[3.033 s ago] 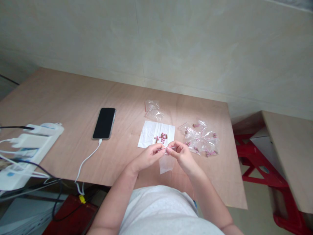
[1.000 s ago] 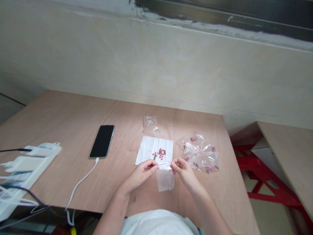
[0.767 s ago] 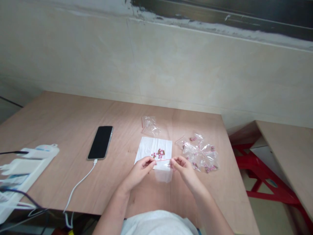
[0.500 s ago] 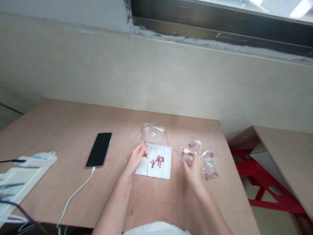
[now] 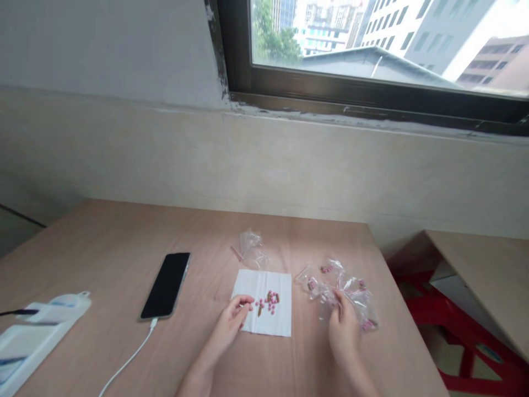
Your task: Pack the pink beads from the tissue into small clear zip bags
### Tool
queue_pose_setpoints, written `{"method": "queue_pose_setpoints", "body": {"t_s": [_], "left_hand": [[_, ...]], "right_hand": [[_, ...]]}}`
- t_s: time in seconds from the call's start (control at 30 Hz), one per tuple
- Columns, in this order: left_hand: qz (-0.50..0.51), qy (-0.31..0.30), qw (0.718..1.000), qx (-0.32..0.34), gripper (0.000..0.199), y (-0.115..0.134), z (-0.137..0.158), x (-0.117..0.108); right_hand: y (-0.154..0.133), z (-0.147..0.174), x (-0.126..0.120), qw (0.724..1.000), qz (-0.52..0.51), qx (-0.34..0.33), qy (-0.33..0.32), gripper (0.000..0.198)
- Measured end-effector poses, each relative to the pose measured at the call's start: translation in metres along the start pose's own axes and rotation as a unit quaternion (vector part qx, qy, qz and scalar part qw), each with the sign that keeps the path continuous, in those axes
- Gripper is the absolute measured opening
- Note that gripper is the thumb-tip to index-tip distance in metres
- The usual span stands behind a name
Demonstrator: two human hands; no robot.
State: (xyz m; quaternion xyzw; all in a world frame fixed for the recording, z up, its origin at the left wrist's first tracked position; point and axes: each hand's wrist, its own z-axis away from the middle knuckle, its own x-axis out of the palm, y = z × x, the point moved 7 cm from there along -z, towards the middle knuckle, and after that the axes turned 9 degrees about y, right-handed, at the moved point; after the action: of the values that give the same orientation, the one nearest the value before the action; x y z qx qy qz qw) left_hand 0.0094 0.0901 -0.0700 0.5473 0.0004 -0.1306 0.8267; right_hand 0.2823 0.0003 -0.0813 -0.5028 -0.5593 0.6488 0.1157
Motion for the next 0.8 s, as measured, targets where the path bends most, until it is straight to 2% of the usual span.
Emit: {"method": "queue_pose_setpoints", "body": {"t_s": [0.13, 0.23, 0.33, 0.43, 0.5, 0.63, 0.73, 0.8], "left_hand": [[-0.031, -0.064, 0.997, 0.015, 0.032, 0.011, 0.010, 0.013], [-0.056, -0.129, 0.990, 0.024, 0.033, 0.016, 0.021, 0.028], [-0.081, -0.173, 0.981, 0.033, 0.033, 0.016, 0.031, 0.041], [-0.099, -0.190, 0.976, 0.034, 0.031, 0.009, 0.038, 0.047], [-0.106, -0.200, 0.974, 0.028, 0.029, 0.003, 0.041, 0.048], [-0.109, -0.199, 0.974, 0.013, 0.028, -0.008, 0.045, 0.041], [-0.106, -0.185, 0.977, 0.018, 0.028, -0.009, 0.047, 0.035], [-0.098, -0.184, 0.978, 0.024, 0.028, -0.006, 0.048, 0.035]], "right_hand": [[-0.017, -0.002, -0.027, 0.998, -0.044, 0.047, -0.001, 0.038], [-0.036, 0.000, -0.032, 0.999, -0.051, 0.004, -0.004, 0.033], [-0.037, 0.006, -0.011, 0.998, -0.003, -0.059, -0.017, 0.033], [-0.020, 0.016, 0.021, 0.991, 0.066, -0.118, -0.013, 0.041], [-0.007, 0.020, 0.032, 0.987, 0.091, -0.131, 0.006, 0.044], [0.008, 0.014, 0.028, 0.993, 0.064, -0.099, -0.002, 0.039], [0.011, 0.002, 0.009, 0.998, 0.035, -0.043, -0.015, 0.037], [0.007, -0.003, -0.009, 1.000, 0.002, -0.017, 0.013, 0.036]]}}
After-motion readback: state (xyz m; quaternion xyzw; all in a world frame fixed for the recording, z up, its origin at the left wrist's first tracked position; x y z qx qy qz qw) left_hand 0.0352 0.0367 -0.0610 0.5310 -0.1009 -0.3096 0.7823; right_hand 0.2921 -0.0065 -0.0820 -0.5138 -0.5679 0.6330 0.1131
